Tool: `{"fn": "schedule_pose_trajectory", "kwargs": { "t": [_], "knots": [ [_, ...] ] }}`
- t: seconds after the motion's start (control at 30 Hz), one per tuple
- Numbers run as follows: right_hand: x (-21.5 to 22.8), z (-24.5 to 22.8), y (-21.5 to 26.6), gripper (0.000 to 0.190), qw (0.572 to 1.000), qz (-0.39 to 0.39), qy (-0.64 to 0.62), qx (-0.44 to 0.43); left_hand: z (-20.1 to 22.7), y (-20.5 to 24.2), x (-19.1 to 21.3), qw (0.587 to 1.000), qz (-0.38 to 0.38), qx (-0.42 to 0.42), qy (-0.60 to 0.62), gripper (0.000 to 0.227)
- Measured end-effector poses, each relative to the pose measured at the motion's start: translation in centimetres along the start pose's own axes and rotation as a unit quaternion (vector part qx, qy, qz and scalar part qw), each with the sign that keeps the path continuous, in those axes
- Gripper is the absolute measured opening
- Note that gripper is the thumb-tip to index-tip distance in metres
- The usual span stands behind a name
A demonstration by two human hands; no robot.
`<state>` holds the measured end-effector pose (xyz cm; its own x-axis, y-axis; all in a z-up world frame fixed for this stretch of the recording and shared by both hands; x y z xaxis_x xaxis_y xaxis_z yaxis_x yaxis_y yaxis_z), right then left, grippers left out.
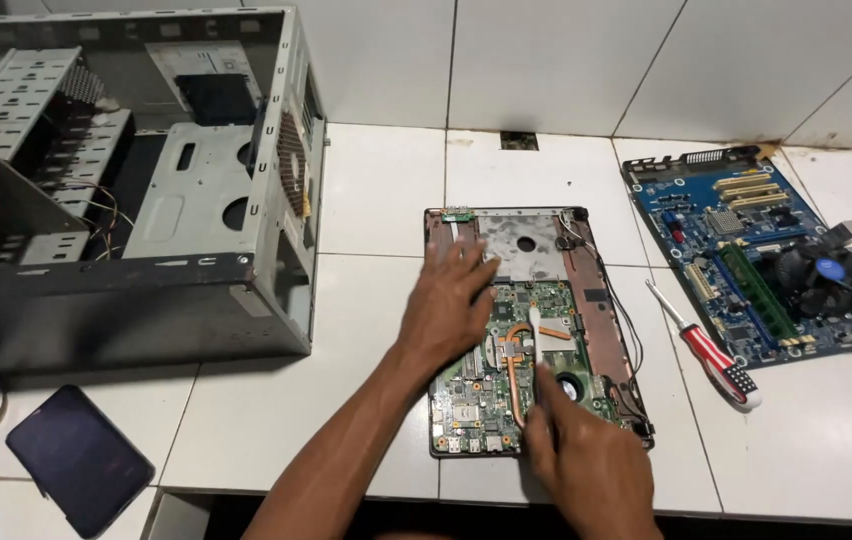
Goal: The person uses a white brush to clean the surface of a disassembled laptop motherboard. They systematically sweep the brush across the circuit board, focusing on the area around the copper heat pipes and various electronic components.
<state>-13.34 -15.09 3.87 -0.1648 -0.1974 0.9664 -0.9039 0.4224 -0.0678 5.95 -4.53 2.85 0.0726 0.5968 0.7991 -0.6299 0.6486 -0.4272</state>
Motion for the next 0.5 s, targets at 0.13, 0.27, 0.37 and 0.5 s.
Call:
{"fn": "schedule_pose_trajectory", "kwargs": {
  "t": [0.13, 0.27, 0.37, 0.5],
  "knots": [
    [0.8, -0.6, -1.0, 0.050, 0.996, 0.009, -0.041, 0.074, 0.4, 0.3, -1.8, 0.999, -0.013, -0.051, 0.015, 0.051],
    [0.5, 2.7, -1.8, 0.053, 0.996, -0.069, 0.013, -0.046, 0.3, 0.3, -1.8, 0.999, -0.032, -0.028, 0.024, 0.053],
    [1.5, 3.9, -2.1, 0.054, 0.998, -0.023, -0.033, -0.040, 0.2, 0.1, -1.7, 0.999, -0.040, -0.015, 0.025, 0.053],
    [1.1, 5.7, -2.6, 0.055, 0.996, -0.051, -0.018, -0.073, 0.2, 0.0, -1.9, 0.999, -0.039, -0.030, 0.019, 0.053]
  ]
}}
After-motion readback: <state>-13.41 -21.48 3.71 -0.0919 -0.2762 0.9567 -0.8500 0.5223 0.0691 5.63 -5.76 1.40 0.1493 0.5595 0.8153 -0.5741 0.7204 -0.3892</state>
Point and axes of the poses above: each hand's wrist, its own y-axis away from the middle knuckle, its own x-axis out of the back of the hand, z = x × y, the point moved 8 cm from there along -y, towards the middle knuckle, and after that the axes turned 9 degrees about -x, right-handed, at the moved point
